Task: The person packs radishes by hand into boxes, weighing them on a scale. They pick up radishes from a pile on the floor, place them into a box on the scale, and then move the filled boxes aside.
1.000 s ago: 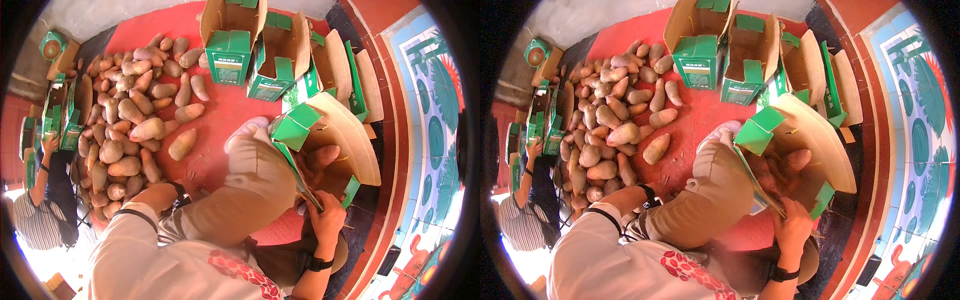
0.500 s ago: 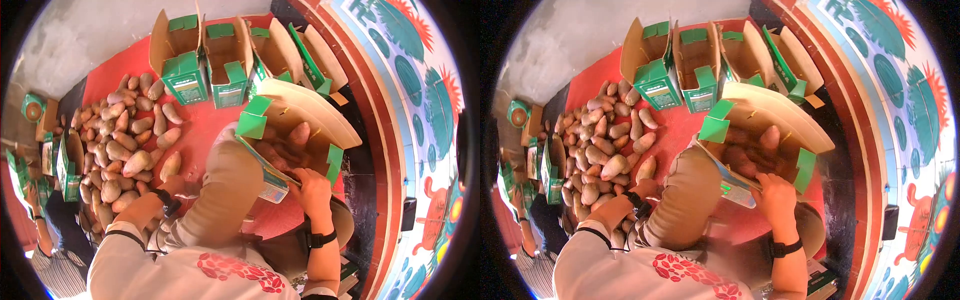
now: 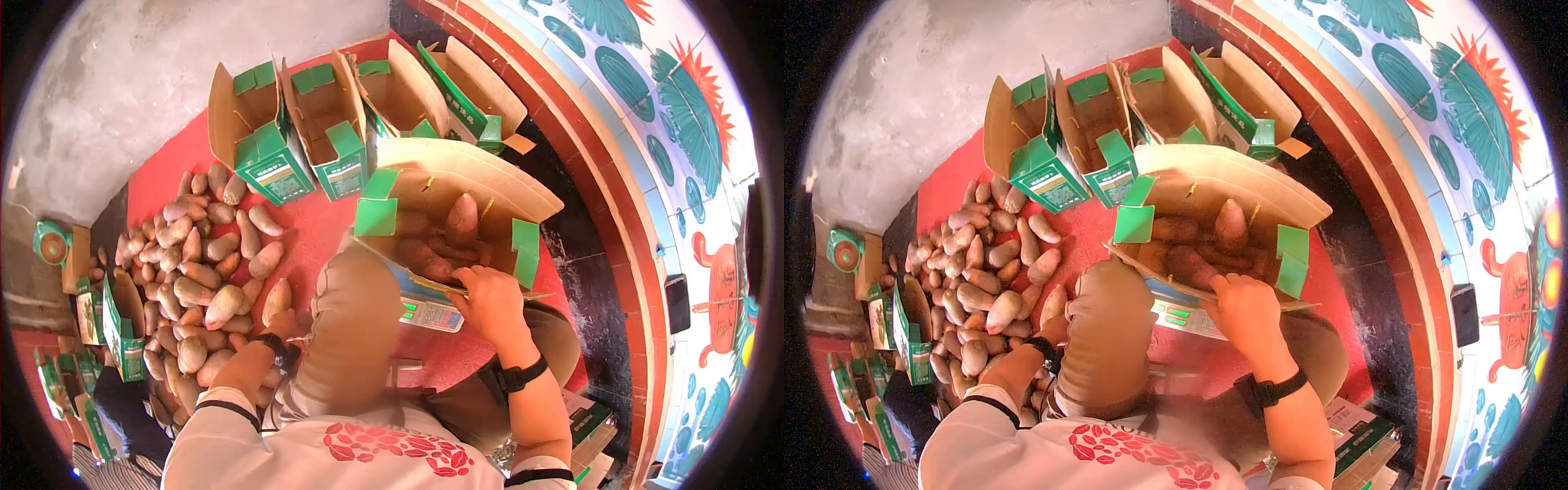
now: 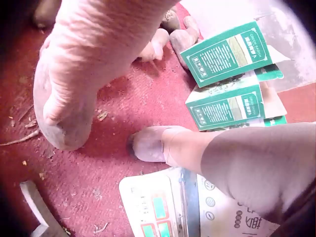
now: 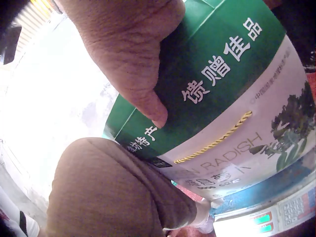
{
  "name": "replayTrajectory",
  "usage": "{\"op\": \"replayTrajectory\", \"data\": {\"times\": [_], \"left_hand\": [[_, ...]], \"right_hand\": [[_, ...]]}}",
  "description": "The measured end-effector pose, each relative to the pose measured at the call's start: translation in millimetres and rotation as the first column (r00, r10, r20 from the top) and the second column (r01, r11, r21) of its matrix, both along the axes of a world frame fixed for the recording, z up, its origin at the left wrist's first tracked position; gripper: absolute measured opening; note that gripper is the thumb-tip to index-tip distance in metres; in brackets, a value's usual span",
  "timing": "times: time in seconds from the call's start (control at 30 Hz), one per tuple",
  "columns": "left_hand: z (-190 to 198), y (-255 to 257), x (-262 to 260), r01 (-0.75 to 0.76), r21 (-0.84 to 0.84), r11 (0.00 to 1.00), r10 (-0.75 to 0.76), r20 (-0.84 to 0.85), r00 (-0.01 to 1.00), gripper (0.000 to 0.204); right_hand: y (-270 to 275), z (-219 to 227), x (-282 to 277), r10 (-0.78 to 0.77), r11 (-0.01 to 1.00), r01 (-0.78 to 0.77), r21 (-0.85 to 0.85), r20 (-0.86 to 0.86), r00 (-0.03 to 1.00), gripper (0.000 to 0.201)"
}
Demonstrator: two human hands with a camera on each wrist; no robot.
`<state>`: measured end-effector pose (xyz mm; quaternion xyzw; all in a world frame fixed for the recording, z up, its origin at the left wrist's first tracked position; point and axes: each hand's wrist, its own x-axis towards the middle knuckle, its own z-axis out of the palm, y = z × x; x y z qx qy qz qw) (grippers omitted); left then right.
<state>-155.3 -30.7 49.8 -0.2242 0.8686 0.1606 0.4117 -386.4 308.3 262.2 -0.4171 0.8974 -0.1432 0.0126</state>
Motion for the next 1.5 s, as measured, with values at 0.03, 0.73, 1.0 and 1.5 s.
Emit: {"op": "replayTrajectory", "data": {"times": [0.03,0.73,1.0,1.5], "left_hand": [[-27.6,-9.1,12.8,-0.027,-0.019,0.999,0.026,-0.008,1.000,0.054],[204.7,-61.1,-38.1,-0.280,0.476,0.834,0.550,-0.672,0.496,0.048],[302.7,39.2,-123.2,0.025,0.573,0.819,0.491,-0.723,0.487,0.063],[255.2,101.0,-209.3,0.429,-0.310,0.848,-0.472,-0.810,0.348,0.035]], "right_hand": [[0.5,-1.4,-0.2,-0.002,1.000,0.002,0.009,-0.001,1.000,0.026],[5.1,-7.4,3.0,-0.002,0.997,0.005,0.074,-0.039,0.999,0.021],[6.0,-11.9,1.1,-0.008,0.997,0.007,0.082,0.006,1.000,0.016],[11.8,-17.2,0.0,0.042,0.995,-0.051,0.086,0.098,0.994,0.017]]}}
